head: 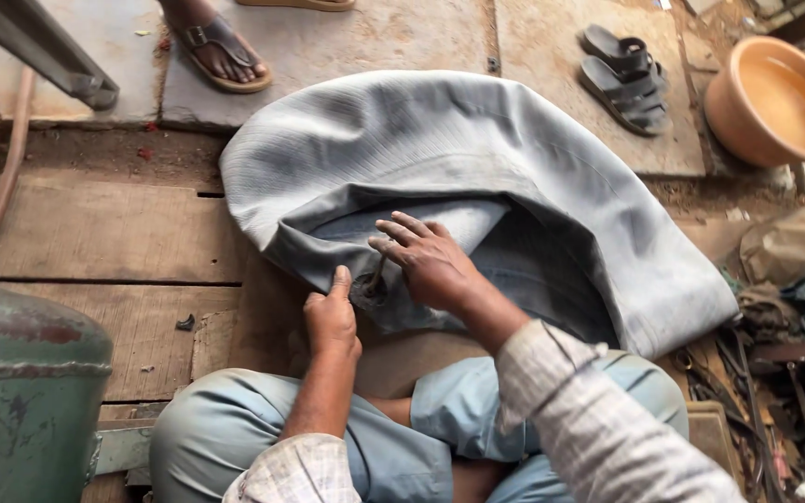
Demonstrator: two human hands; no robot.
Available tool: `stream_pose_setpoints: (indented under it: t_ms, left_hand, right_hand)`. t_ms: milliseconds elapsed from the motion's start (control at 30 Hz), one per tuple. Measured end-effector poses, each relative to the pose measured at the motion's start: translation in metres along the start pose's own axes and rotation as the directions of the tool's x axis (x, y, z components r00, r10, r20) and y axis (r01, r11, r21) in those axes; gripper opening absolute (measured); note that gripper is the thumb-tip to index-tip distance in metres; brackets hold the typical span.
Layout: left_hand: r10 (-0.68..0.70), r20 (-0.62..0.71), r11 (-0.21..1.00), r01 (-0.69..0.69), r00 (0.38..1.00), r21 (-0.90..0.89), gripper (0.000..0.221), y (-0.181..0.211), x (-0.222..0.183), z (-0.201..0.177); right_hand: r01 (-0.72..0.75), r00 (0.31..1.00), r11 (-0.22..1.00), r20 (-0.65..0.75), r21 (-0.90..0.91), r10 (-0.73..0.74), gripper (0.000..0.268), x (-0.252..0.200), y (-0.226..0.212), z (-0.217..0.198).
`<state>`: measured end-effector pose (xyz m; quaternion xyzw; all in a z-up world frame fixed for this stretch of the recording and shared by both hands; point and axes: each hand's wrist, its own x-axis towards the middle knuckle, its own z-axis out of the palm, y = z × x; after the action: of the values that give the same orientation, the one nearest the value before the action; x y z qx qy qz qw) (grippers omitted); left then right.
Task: The person sits on the ground repairing a rubber inner tube. They scrape and clean the puncture area with a small hand tool, apply a patch to the tube, press it in place, and then use a large metal clamp tool to squeeze and secure the patch.
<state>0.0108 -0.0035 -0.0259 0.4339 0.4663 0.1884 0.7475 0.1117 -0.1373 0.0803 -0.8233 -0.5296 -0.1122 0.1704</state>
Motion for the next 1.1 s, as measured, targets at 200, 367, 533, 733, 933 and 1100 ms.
stream_pose_setpoints:
  t_ms: [200, 367, 533, 733, 933, 1100]
  left_hand:
    - [-0.069, -0.042, 0.99, 0.073, 0.997, 0.124, 0.044, 0.015, -0.013, 0.004]
    - [-0.047, -0.006, 0.99, 0.047, 0.999, 0.134, 0.042, 0.023, -0.018, 0.009]
    - [-0.024, 0.025, 0.997, 0.022, 0.999, 0.079, 0.042, 0.013, -0.009, 0.01]
    - [-0.039, 0.017, 0.999, 0.038, 0.999, 0.024, 0.038, 0.008, -0.009, 0.014]
    - [-0.076, 0.023, 0.996, 0.077, 0.997, -0.036, 0.042, -0.009, 0.006, 0.011]
    - [-0.139, 0.068, 0.978, 0.148, 0.988, -0.15, 0.051, 0.015, -0.003, 0.012]
  right_hand:
    - [0.111, 0.837, 0.985, 0.547, -0.135, -0.02, 0.008, 0.044, 0.009, -0.017]
    - [0.123, 0.805, 0.992, 0.584, 0.007, -0.104, 0.01, 0.046, 0.02, -0.03]
    - [-0.282, 0.833, 0.959, 0.505, 0.034, 0.227, 0.016, -0.01, 0.003, -0.028]
    - [-0.657, 0.722, 0.507, 0.272, 0.558, 0.637, 0.023, -0.103, -0.048, 0.054]
    - [-0.572, 0.515, -0.212, 0.548, 0.792, 0.66, 0.035, -0.133, -0.053, 0.07]
    - [-0.755, 0.309, -0.308, 0.728, 0.579, 0.611, 0.056, -0.164, 0.016, 0.064]
